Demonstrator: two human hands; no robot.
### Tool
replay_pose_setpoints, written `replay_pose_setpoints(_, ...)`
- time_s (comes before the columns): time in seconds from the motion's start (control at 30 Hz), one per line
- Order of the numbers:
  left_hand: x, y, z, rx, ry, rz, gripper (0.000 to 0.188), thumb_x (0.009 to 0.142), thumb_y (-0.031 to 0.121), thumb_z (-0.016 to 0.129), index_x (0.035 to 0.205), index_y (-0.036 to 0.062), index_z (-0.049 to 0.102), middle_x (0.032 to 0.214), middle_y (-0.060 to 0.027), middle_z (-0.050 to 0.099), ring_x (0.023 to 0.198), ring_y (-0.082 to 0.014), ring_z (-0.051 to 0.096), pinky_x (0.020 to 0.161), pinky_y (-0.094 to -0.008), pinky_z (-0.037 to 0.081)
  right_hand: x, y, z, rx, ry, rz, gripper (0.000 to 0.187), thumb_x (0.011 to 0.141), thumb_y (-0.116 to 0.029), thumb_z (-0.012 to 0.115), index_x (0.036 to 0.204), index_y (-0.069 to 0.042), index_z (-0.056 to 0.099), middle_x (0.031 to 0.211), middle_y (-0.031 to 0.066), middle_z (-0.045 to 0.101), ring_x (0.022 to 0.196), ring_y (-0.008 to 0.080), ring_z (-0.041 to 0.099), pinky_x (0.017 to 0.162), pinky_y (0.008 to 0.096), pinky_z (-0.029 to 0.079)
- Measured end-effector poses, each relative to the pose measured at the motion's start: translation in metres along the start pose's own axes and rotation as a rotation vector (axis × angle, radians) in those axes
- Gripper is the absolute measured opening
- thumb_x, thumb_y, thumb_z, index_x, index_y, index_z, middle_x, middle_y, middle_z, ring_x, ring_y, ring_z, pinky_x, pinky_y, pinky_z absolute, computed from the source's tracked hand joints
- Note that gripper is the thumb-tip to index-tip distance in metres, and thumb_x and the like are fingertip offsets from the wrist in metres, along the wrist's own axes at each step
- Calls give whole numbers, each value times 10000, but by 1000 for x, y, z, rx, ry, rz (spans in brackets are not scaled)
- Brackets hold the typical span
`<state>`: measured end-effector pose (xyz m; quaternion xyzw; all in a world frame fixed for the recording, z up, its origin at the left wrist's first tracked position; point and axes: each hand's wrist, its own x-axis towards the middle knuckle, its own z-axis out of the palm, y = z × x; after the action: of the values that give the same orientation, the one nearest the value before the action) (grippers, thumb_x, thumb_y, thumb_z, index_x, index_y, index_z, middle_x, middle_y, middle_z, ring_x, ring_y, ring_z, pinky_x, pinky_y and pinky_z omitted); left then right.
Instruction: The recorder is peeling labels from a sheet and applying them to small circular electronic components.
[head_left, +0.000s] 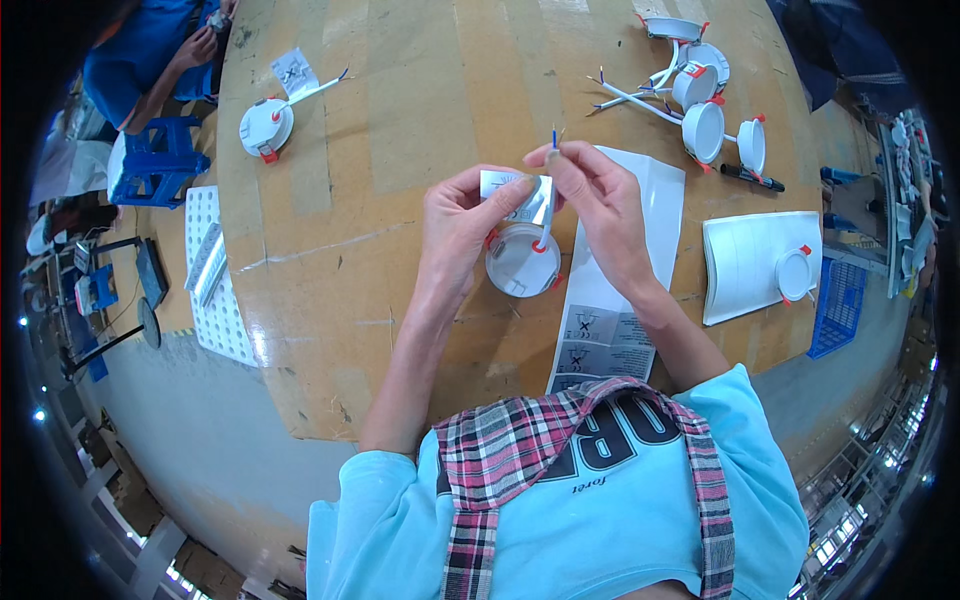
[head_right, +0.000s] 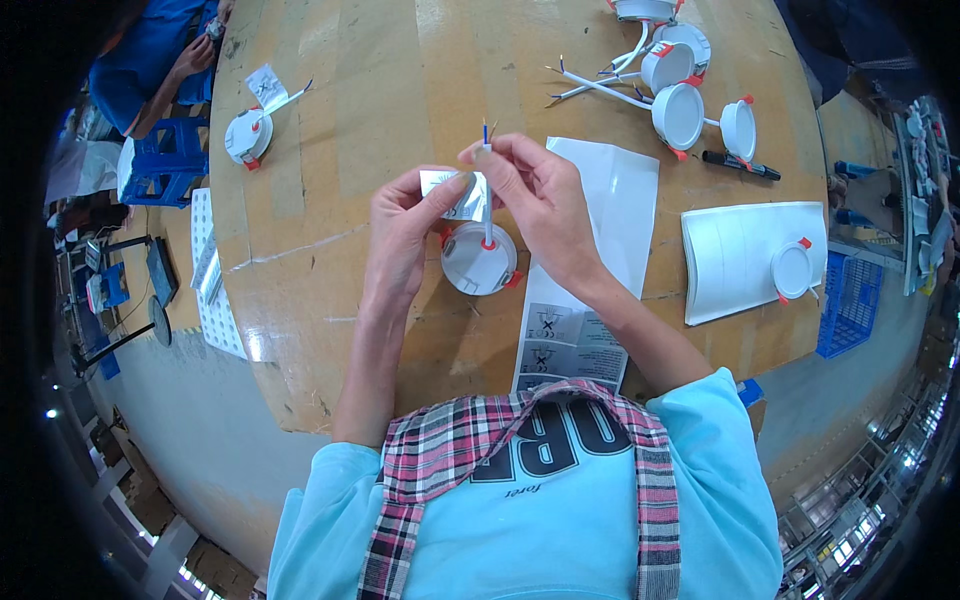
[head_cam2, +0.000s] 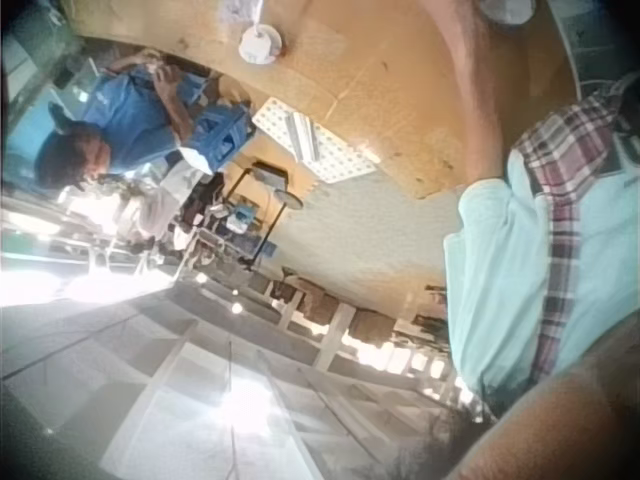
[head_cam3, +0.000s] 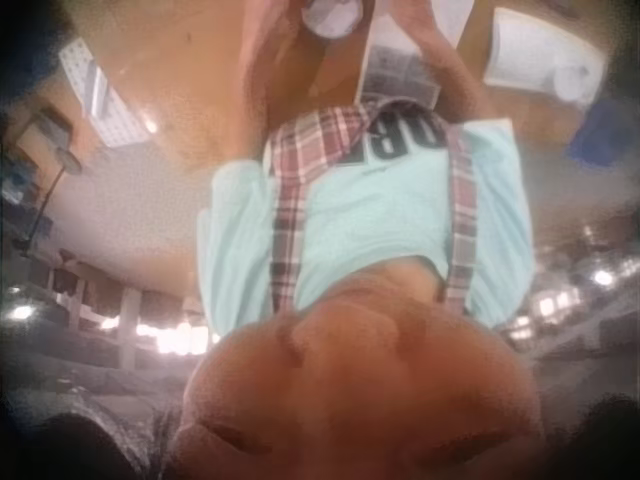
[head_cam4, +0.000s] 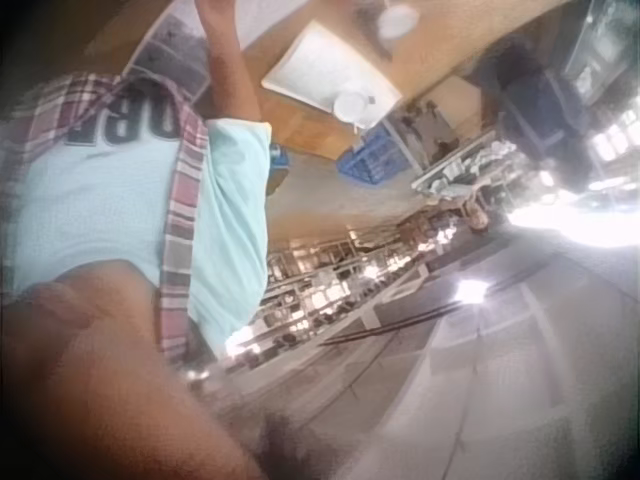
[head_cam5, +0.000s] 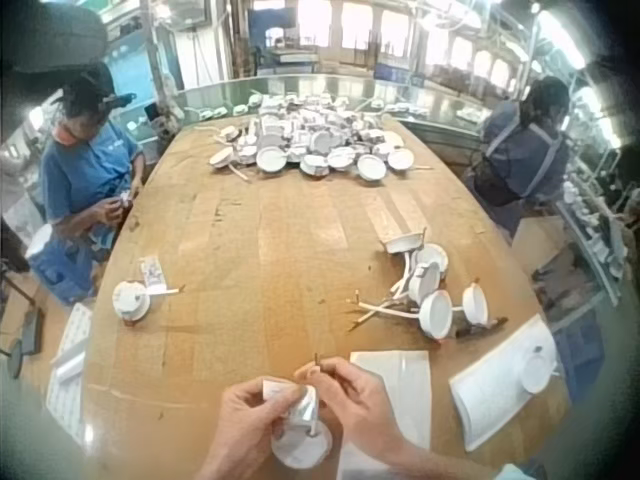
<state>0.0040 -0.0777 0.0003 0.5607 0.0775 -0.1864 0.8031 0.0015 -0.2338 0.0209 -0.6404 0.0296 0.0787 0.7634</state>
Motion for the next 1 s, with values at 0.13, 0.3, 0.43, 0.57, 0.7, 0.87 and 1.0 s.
replay_pose_setpoints(0.13, 1, -6, 3, 49, 70, 65, 146, 841, 148, 706, 897, 16, 679, 790, -37, 679, 705, -76, 619, 641, -227, 480, 0, 6, 1, -73, 13, -43, 178, 934, -132, 581, 1009, 24, 622, 812, 21, 620, 727, 54, 568, 643, 220, 486)
replay_pose_setpoints(0.3, 1, -9, -5, -167, -8, -34, 160, 879, 168, 661, 923, 14, 671, 828, -33, 674, 737, -78, 621, 639, -227, 486, -2, 4, 1, -145, 35, -55, 166, 927, -124, 575, 998, 17, 625, 831, 31, 639, 755, 63, 594, 645, 227, 499)
replay_pose_setpoints(0.43, 1, -5, 4, -171, 35, 8, 187, 852, 181, 704, 914, 6, 683, 781, -26, 677, 654, -53, 596, 556, -200, 455, -4, 0, 2, -148, 54, -30, 175, 922, -139, 583, 997, 14, 626, 826, 34, 643, 750, 65, 600, 646, 231, 508)
replay_pose_setpoints(0.57, 1, -8, 0, -54, 32, 52, 153, 846, 143, 703, 913, 9, 672, 800, -23, 667, 690, -60, 599, 602, -208, 467, -4, 4, 3, -139, 48, -23, 171, 919, -136, 586, 991, 14, 625, 812, 28, 636, 727, 57, 583, 637, 220, 489)
replay_pose_setpoints(0.7, -2, -8, 2, 44, 75, 120, 160, 859, 129, 685, 960, 7, 659, 829, -24, 662, 731, -63, 603, 634, -208, 469, -6, 7, 3, -252, 48, -103, 142, 917, -120, 581, 952, 14, 613, 776, 12, 606, 702, 44, 546, 640, 201, 451)
replay_pose_setpoints(0.87, -5, -3, -6, -116, 8, 83, 267, 878, 114, 659, 1113, 3, 596, 817, -18, 657, 734, -52, 595, 626, -202, 464, -8, -3, 11, -110, 59, -22, 117, 909, -107, 588, 918, 8, 605, 761, 5, 594, 709, 35, 539, 640, 188, 430)
replay_pose_setpoints(1.0, -11, 1, -1, 84, 35, 152, 333, 893, 102, 636, 1197, 0, 544, 814, -18, 656, 736, -56, 599, 640, -198, 467, -5, 0, 3, -152, -24, 58, 124, 887, -120, 625, 886, 2, 602, 731, -8, 588, 686, 31, 533, 613, 184, 420)
